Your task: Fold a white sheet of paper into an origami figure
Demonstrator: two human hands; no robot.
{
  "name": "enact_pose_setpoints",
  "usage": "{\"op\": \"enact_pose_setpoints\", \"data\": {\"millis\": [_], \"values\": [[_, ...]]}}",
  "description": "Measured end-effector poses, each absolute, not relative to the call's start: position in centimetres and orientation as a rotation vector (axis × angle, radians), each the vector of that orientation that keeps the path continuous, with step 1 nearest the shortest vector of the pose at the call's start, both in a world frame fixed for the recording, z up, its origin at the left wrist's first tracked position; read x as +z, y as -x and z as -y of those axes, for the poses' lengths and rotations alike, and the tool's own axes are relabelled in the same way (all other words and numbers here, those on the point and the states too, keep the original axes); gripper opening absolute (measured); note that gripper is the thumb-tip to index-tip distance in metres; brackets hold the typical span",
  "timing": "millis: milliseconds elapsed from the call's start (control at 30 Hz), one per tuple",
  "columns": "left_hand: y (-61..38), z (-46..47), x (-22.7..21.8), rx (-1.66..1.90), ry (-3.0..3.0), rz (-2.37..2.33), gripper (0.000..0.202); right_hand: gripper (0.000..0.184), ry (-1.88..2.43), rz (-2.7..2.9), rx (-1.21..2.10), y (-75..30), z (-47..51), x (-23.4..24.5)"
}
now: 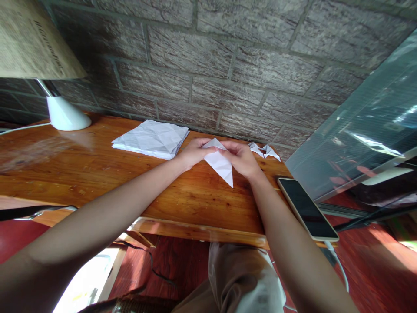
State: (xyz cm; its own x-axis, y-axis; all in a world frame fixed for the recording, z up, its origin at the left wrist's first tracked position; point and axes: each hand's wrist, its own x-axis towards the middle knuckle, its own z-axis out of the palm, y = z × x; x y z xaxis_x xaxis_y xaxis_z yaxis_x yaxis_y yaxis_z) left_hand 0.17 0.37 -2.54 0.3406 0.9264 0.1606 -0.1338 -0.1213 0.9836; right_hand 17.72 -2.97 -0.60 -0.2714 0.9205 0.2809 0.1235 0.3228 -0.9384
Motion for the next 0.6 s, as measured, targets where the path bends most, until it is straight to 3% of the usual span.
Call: {"op": "enact_pose_setpoints", "data": {"millis": [600], "values": [[-0.26, -0.27, -2.44, 1.131, -1.443, -0.831, 0.018, 0.039, 0.994, 1.658, 1.119, -17.77, 2.73, -0.73]]}}
